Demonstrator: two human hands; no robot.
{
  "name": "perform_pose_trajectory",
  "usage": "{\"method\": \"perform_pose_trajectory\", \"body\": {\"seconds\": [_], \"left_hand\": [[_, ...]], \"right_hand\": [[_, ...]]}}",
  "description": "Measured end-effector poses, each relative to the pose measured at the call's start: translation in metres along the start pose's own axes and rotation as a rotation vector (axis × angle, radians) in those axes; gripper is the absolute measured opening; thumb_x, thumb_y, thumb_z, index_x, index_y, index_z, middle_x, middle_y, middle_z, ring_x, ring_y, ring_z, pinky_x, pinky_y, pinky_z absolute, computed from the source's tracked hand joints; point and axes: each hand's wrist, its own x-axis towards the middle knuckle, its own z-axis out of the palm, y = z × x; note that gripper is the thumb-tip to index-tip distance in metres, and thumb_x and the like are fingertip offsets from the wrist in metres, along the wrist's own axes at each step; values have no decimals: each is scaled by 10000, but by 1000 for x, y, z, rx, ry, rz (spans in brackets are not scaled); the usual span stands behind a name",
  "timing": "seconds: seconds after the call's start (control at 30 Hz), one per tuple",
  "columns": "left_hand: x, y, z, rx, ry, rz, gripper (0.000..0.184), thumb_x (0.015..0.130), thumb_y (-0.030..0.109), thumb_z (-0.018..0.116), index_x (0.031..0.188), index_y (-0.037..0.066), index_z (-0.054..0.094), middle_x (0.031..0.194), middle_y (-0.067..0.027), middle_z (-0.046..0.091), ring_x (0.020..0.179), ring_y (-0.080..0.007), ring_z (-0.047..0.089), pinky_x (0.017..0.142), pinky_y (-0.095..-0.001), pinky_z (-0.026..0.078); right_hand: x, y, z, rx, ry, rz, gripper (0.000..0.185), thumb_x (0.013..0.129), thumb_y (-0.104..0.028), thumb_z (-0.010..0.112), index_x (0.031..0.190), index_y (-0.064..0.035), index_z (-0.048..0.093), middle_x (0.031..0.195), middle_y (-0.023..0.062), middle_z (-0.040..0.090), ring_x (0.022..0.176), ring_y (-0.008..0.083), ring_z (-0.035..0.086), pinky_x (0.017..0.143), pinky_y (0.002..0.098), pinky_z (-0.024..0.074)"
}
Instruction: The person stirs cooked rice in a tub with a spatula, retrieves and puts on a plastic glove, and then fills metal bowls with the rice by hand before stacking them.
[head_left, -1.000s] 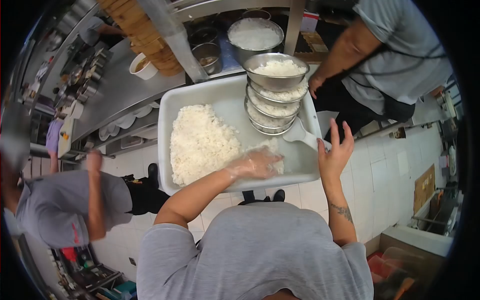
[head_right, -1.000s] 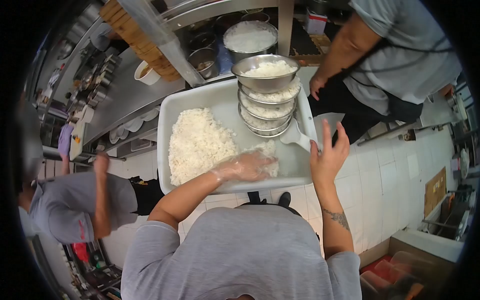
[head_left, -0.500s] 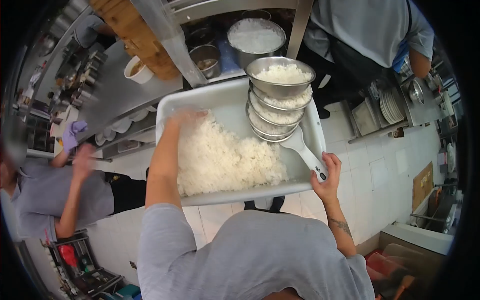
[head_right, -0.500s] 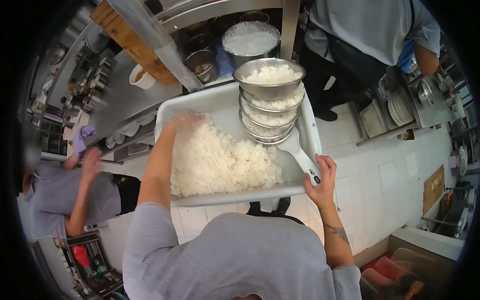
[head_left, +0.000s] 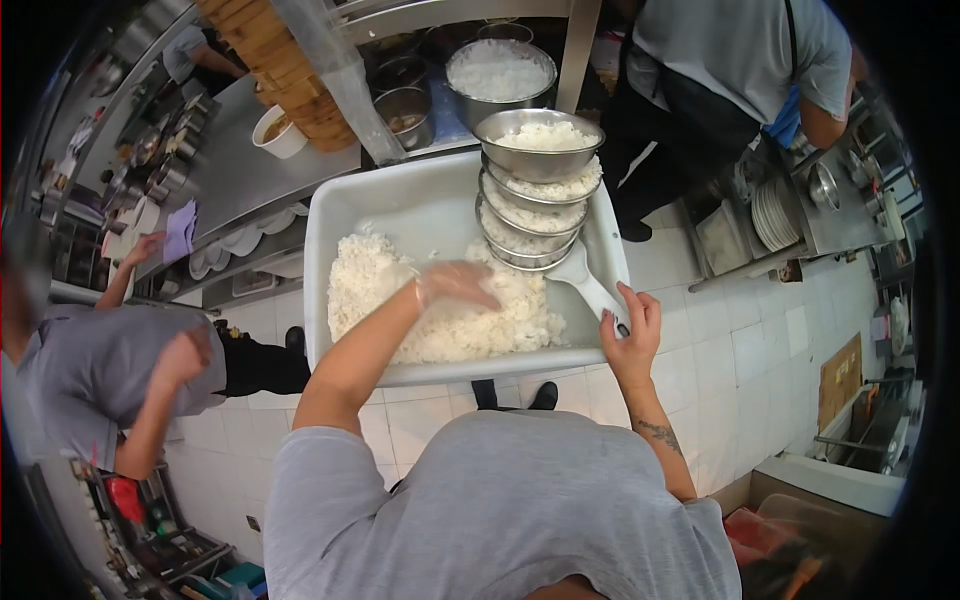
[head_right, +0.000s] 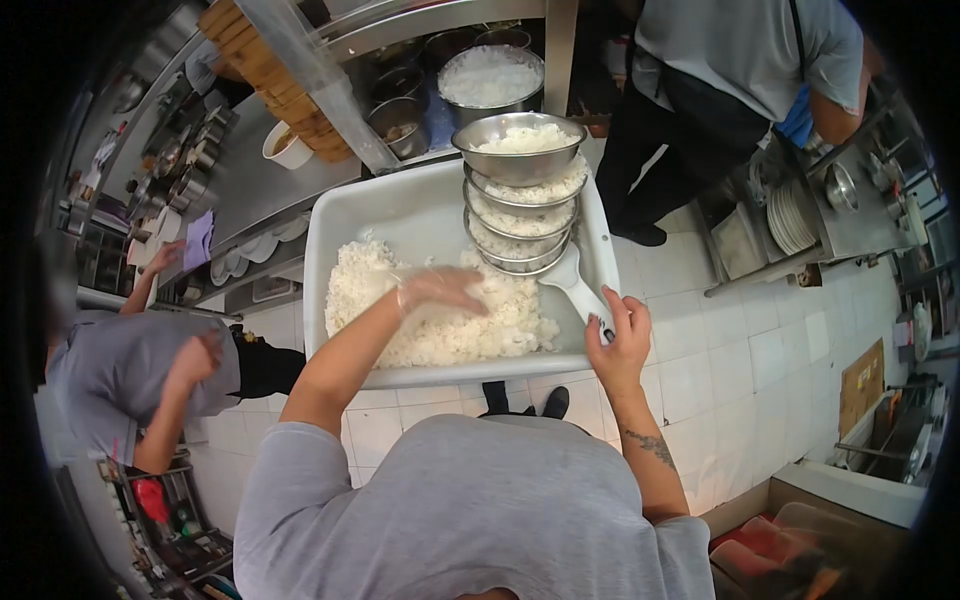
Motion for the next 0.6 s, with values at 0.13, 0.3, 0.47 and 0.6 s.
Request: {"method": "perform_pose_trajectory", "body": {"seconds": [0.13, 0.3, 0.47, 0.6], "left_hand": [[-7, 84, 28, 88, -5, -199, 830, 828, 349, 580, 1440, -50, 185, 1437, -290, 300, 1354, -384, 294, 1102, -369, 299], [15, 117, 50, -76, 134, 89, 752, 833, 251, 607, 1453, 34, 240, 1397, -302, 353, 1329, -414, 323, 1091, -406, 316], [-40, 63, -18, -99, 223, -114, 736, 864, 489, 553, 1393, 15, 363, 1399, -254, 387, 1271, -396, 408, 1071, -397, 338], [-89, -85, -29, -227, 256, -701, 784, 850, 582, 513, 1367, 5, 391, 1343, -244, 463, 1275, -349, 423, 1069, -391, 335]], "right_hand": [[29, -1, 7, 108, 116, 140, 314, 764, -45, 685, 1067, -36, 606, 950, 121, 493, 871, 272, 521, 764, 355, 458], [56, -4, 17, 371, 231, 200, 411, 793, -115, 740, 1123, 0, 523, 1059, 100, 461, 975, 195, 513, 750, 299, 477], [45, 2, 36, 762, 95, 371, 414, 852, -92, 682, 1192, -4, 463, 1071, 91, 517, 910, 119, 538, 742, 235, 470], [50, -2, 37, 760, 48, 388, 330, 883, -80, 636, 1164, -1, 481, 953, 65, 565, 834, 100, 549, 723, 221, 462]]}}
